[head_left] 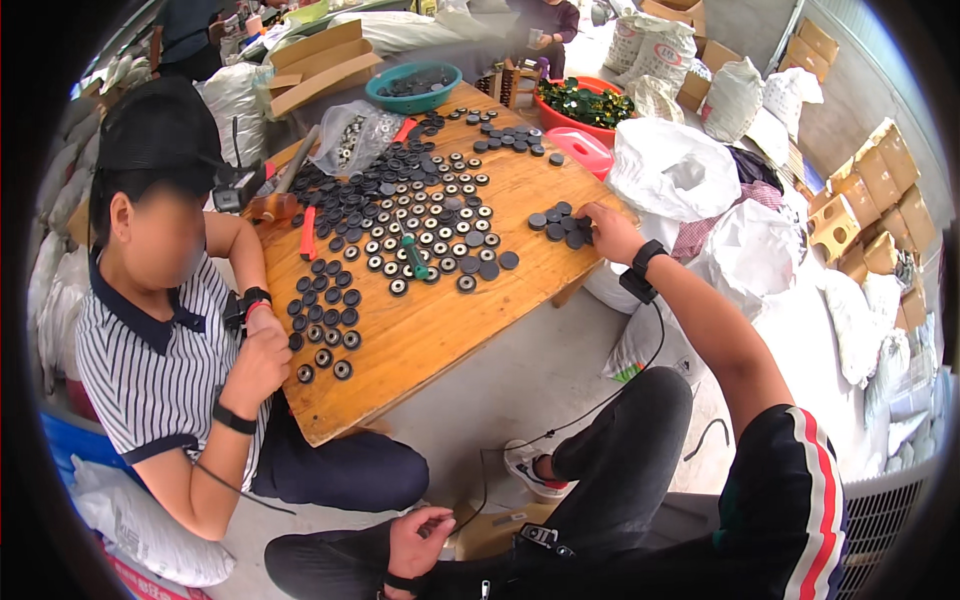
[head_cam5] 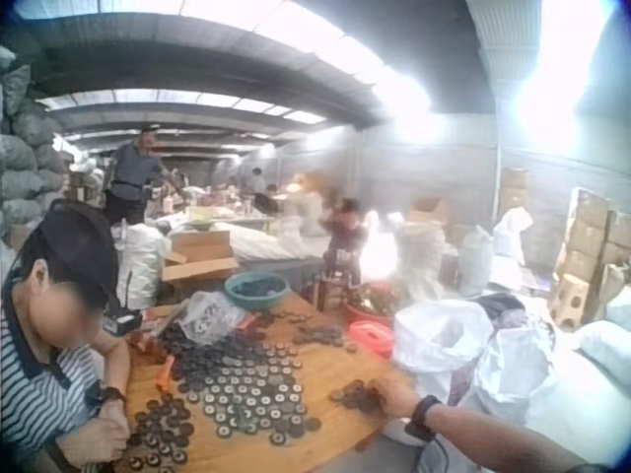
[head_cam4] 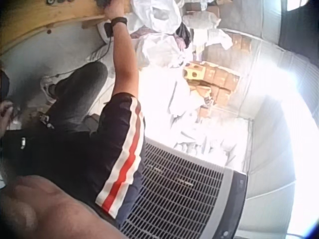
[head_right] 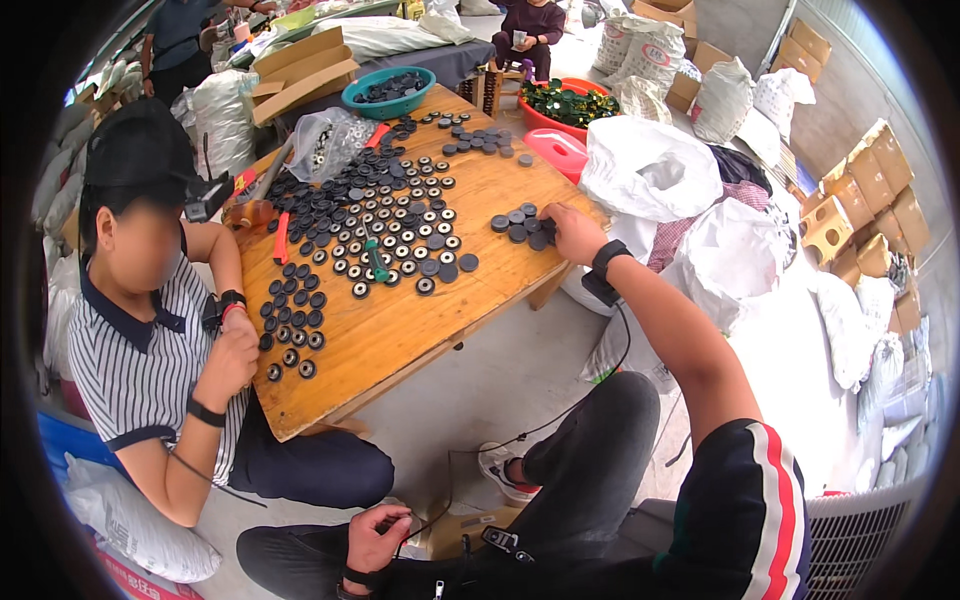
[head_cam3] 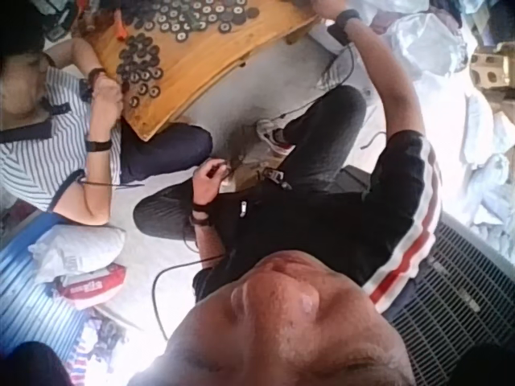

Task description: The person assembles circular rubber and metal components by hand and with a screwdriver, then tosses finished pieces into a sack.

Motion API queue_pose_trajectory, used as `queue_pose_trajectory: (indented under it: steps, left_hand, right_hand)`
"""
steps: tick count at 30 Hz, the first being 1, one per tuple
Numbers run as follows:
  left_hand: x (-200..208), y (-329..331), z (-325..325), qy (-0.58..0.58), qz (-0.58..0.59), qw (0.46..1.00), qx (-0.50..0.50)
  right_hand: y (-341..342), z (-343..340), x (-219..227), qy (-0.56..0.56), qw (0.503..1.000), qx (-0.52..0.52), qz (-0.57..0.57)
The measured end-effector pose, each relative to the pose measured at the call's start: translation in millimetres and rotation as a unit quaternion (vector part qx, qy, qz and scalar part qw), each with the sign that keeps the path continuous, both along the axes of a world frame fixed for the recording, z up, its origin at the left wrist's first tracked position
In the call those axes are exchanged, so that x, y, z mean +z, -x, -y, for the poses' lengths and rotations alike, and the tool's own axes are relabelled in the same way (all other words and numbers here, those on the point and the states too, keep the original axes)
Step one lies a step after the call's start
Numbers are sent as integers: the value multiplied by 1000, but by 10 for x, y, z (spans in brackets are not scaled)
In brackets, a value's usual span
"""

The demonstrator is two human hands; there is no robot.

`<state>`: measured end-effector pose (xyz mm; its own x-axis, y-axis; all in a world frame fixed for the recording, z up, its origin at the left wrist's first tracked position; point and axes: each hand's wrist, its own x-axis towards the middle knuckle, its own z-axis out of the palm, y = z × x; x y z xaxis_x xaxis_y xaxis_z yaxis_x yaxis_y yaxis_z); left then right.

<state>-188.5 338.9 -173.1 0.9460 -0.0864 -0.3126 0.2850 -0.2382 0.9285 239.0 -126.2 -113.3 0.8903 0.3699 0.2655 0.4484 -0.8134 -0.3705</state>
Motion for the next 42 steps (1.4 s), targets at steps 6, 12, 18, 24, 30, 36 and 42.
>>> queue_pose_trajectory:
  steps: [6, 12, 18, 24, 30, 36, 42]
  left_hand:
    - [100, -22, -6, -30, 23, 999, 4]
    - [41, -23, 27, 2, -11, 1000, -10]
    - [275, 13, 54, -52, 4, 998, -27]
    - [93, 4, 23, -54, 50, 997, -29]
    - [139, 93, 100, -71, 103, 992, 2]
    - [253, 73, 88, 22, 73, 996, 49]
    - [418, -227, 217, 339, -18, 937, 79]
  right_hand:
    - [193, -41, 117, 18, 1000, 15, -13]
    - [217, 6, 76, 31, 999, -39, -15]
    - [64, 101, -84, 19, 993, -108, -48]
    - [-9, 32, 87, 3, 999, -26, 34]
    - [23, 11, 82, 8, 1000, -16, 14]
    - [628, -606, 426, -71, 992, 0, 108]
    - [2259, -1925, 544, -142, 899, 382, -160]
